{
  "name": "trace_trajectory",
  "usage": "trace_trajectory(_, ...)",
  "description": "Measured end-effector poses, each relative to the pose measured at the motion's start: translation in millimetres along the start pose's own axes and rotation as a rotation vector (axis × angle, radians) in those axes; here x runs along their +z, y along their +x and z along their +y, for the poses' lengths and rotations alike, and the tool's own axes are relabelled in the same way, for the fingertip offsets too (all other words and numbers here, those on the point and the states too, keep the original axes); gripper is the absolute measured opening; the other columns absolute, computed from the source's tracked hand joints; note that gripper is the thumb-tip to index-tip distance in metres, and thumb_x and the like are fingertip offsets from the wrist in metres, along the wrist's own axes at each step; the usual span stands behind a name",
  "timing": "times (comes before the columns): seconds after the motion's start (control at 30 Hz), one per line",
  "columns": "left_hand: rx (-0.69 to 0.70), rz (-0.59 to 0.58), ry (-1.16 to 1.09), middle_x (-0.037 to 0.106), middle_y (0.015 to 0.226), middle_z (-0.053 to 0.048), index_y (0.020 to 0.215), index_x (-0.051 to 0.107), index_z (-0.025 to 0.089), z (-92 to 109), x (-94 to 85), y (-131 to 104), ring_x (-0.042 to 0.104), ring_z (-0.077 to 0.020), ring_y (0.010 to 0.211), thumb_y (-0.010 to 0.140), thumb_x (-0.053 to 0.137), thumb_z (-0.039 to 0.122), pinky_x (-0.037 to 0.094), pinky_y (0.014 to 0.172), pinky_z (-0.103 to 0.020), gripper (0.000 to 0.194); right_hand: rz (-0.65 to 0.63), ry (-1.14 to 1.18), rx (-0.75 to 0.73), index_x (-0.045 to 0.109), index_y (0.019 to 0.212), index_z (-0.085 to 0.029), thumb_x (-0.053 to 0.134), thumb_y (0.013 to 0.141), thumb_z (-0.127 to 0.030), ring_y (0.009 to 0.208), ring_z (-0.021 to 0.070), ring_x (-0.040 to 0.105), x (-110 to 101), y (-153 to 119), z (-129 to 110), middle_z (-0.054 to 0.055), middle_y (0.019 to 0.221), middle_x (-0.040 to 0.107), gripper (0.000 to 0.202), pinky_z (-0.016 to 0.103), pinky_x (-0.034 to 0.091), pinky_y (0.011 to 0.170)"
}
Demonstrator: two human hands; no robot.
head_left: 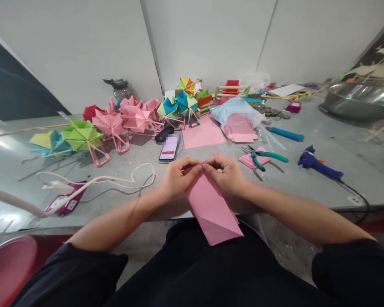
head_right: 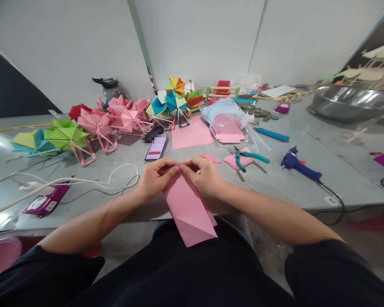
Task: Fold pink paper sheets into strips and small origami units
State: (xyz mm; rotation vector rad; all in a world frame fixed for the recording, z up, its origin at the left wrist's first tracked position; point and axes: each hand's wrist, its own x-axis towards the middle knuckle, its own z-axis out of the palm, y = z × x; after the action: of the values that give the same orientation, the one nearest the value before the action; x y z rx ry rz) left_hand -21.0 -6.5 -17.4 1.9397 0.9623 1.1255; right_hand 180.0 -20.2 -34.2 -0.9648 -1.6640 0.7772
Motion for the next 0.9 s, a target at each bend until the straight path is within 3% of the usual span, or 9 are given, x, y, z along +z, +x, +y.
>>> trace_trajectory(0.23, -0.014, -0.047, 0.014, 0.083, 0.093, -0.007, 0.094, 0.08, 0.018, 0, -1.1, 2, 0.076, -0.0212, 0.087, 0.097, 0.069, 0.04, 0.059, 0.077, -0.031, 0.025, -0.005, -0.003, 0.025, 0.076, 0.084, -0.021, 0.069, 0.098, -0.05, 0.07, 0.0185, 0.066, 0, 1, 1, 0.005, 0.077, 0.075, 0.033, 0.031, 0.052, 0.062)
trace_trajectory(0.57, -0.062, 0.043, 0.014, 0.081, 0.093, -0.008, 0.093, 0.078, 0.018, -7, -8.6, 10, 0.074, -0.0214, 0.086, 0.097, 0.069, 0.036, 0.06, 0.081, -0.035, 0.021, -0.081, 0.015, 0.057, 0.075, 0.089, -0.021, 0.072, 0.093, -0.04, 0.074, 0.0193, 0.067, -2, 1, -1, 0.005, 0.081, 0.077, 0.02, 0.033, 0.053, 0.069)
trace_trajectory(0.9, -0.055, 0.045, 0.016, 0.082, 0.093, -0.007, 0.094, 0.078, 0.019, -9, -8.1, 10, 0.074, -0.0215, 0.086, 0.096, 0.067, 0.04, 0.06, 0.081, -0.035, 0.024, -0.075, -0.001, 0.063, 0.073, 0.084, -0.021, 0.072, 0.094, -0.045, 0.071, 0.0186, 0.064, -1, 1, 1, 0.003, 0.077, 0.074, 0.026, 0.033, 0.052, 0.067)
